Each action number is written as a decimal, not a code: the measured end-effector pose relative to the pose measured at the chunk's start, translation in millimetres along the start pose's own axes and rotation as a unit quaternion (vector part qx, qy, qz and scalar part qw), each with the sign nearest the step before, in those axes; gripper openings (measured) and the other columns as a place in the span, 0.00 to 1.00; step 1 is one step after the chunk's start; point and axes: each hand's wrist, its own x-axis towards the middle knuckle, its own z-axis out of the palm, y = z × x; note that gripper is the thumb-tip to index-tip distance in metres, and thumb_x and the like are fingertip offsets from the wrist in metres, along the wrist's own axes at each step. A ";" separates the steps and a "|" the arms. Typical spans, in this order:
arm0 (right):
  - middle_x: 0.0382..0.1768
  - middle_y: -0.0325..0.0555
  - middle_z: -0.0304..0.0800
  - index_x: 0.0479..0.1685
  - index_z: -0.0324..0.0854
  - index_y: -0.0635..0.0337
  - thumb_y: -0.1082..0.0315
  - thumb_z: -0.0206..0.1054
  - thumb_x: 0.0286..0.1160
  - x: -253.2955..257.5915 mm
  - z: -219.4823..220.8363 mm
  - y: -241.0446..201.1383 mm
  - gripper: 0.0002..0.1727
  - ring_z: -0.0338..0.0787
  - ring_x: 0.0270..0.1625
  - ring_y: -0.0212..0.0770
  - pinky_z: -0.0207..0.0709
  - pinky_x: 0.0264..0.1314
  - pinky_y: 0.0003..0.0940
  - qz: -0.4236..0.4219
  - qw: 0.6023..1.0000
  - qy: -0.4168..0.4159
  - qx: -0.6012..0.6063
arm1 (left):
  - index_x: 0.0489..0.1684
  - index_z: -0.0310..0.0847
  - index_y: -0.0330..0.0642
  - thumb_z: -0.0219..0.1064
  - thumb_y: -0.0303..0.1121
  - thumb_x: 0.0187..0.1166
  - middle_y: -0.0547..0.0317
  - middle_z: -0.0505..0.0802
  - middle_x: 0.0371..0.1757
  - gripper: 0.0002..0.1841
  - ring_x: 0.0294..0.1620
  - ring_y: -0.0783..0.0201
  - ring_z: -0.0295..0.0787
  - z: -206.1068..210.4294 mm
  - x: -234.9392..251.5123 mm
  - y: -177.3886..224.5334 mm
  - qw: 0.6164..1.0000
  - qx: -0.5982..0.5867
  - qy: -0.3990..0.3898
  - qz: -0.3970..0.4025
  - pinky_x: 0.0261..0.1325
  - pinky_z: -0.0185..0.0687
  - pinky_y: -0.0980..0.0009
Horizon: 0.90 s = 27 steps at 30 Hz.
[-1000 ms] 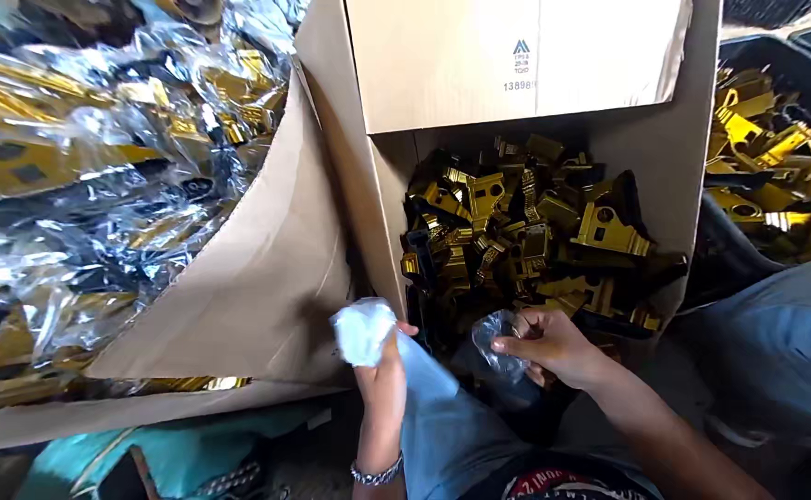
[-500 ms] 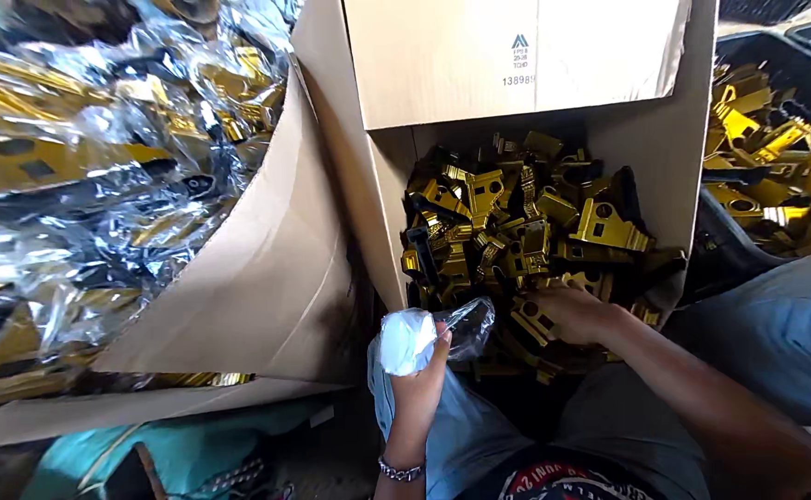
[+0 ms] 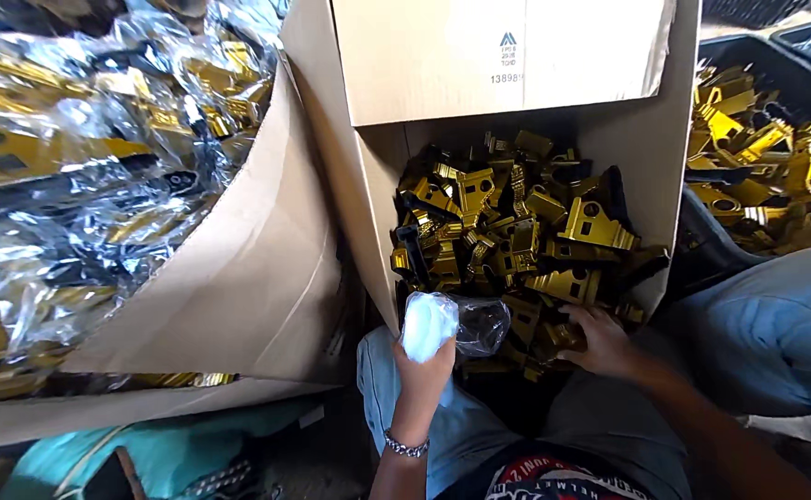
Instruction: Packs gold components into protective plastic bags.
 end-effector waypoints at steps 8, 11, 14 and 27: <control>0.67 0.45 0.85 0.64 0.72 0.64 0.70 0.76 0.56 -27.6 -23.9 -10.9 0.31 0.89 0.62 0.35 0.87 0.61 0.31 -0.173 0.863 0.279 0.384 | 0.52 0.78 0.12 0.80 0.26 0.61 0.45 0.94 0.49 0.26 0.54 0.76 0.91 -2.1 -0.3 -1.0 0.998 0.032 0.002 0.058 0.65 0.84 0.78; 0.73 0.43 0.84 0.72 0.72 0.57 0.65 0.76 0.66 -35.6 -43.6 -46.0 0.31 0.92 0.61 0.38 0.91 0.59 0.39 -0.301 0.839 0.128 0.435 | 0.53 0.78 0.11 0.80 0.25 0.60 0.44 0.94 0.49 0.26 0.54 0.76 0.91 12.5 -2.9 8.2 0.999 0.002 -0.007 0.034 0.65 0.85 0.78; 0.57 0.48 0.91 0.71 0.71 0.72 0.67 0.75 0.66 -29.3 -29.4 -86.2 0.33 0.91 0.56 0.29 0.86 0.61 0.27 -0.254 0.916 0.080 0.301 | 0.58 0.75 0.19 0.76 0.17 0.63 0.56 0.93 0.50 0.24 0.54 0.76 0.90 28.3 -8.6 43.7 0.980 -0.137 -0.022 -0.145 0.63 0.86 0.77; 0.72 0.52 0.82 0.81 0.71 0.63 0.62 0.81 0.60 7.4 -13.4 -122.8 0.43 0.85 0.70 0.35 0.80 0.72 0.29 -0.174 0.893 -0.032 0.414 | 0.60 0.72 0.12 0.81 0.27 0.62 0.43 0.90 0.52 0.32 0.56 0.73 0.88 6.8 5.0 20.1 0.998 0.010 0.050 -0.048 0.65 0.83 0.76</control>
